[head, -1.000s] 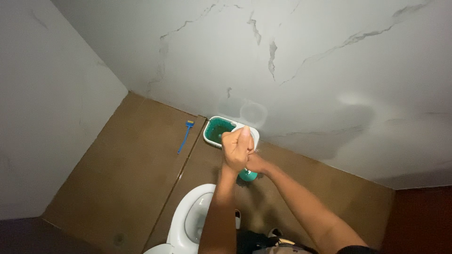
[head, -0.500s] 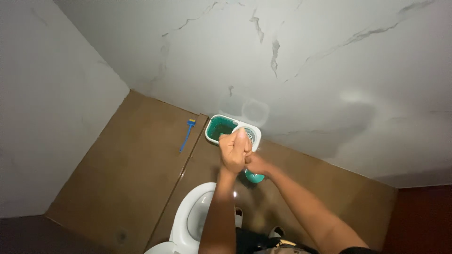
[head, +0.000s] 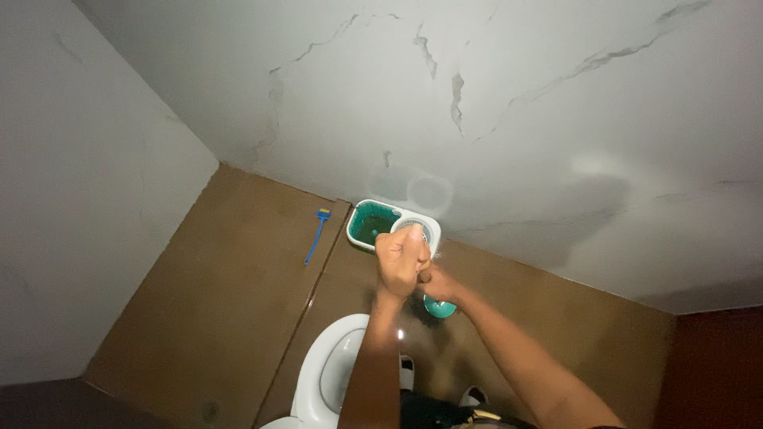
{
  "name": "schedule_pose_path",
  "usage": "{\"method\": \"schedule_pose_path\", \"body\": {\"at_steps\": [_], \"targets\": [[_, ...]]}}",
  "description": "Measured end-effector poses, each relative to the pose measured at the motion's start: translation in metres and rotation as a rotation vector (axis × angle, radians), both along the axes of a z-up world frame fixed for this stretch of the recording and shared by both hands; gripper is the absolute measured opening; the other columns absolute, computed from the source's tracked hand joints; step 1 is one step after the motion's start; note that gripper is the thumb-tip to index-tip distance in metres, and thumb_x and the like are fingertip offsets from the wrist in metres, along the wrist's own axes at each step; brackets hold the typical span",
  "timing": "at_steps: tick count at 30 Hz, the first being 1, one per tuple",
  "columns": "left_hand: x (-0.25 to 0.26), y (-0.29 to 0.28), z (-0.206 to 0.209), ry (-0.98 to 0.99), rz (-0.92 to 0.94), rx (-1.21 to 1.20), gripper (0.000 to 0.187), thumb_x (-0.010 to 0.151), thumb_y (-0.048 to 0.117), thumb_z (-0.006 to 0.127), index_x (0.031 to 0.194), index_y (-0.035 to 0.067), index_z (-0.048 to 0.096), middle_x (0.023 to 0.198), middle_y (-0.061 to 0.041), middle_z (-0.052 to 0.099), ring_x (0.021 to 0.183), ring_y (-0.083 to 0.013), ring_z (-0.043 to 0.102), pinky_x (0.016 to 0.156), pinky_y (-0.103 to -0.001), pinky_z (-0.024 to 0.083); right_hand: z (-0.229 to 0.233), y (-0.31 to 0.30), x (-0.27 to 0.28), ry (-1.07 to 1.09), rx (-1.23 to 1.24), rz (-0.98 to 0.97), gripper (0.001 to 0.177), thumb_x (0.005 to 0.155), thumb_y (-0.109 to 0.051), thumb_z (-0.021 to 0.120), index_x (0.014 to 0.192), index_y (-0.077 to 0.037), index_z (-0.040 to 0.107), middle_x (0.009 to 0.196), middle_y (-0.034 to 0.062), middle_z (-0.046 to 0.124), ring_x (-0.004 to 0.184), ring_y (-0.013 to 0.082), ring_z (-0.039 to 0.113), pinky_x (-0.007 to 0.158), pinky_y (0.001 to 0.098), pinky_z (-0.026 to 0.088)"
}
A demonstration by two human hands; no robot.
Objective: Clean the bathroom floor and area around the toilet using a mop and a bucket.
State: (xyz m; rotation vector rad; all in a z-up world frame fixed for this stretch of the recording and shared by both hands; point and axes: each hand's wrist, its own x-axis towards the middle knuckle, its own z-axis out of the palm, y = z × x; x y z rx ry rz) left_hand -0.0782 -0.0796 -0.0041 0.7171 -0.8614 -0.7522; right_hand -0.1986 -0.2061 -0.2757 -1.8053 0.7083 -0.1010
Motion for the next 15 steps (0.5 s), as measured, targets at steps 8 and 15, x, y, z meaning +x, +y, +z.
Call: {"method": "schedule_pose_path", "body": {"at_steps": [8, 15], "targets": [[-0.007, -0.003, 0.005, -0.415, 0.311, 0.002, 0.028, 0.091, 0.008, 0.064, 0.068, 0.002, 0.048, 0.053, -0.003, 0.044, 0.047, -0.01, 0.043, 0.049, -0.03, 0.035, 0.035, 0.01, -0.002, -0.2, 0.012, -0.029, 0.052, 0.082, -0.021, 0.073, 0.128, -0.004, 0.058, 0.124, 0.0084, 0.065, 0.117, 0.0186, 0.057, 0.098, 0.0378, 0.049], [-0.013, -0.007, 0.001, -0.413, 0.318, -0.019, 0.025, 0.088, 0.006, 0.064, 0.069, 0.002, 0.048, 0.054, -0.006, 0.046, 0.047, -0.013, 0.045, 0.049, -0.03, 0.037, 0.016, 0.006, -0.01, -0.135, -0.024, -0.037, 0.042, 0.087, -0.022, 0.068, 0.125, -0.006, 0.063, 0.122, 0.0052, 0.068, 0.117, 0.0172, 0.059, 0.099, 0.0362, 0.049]]}}
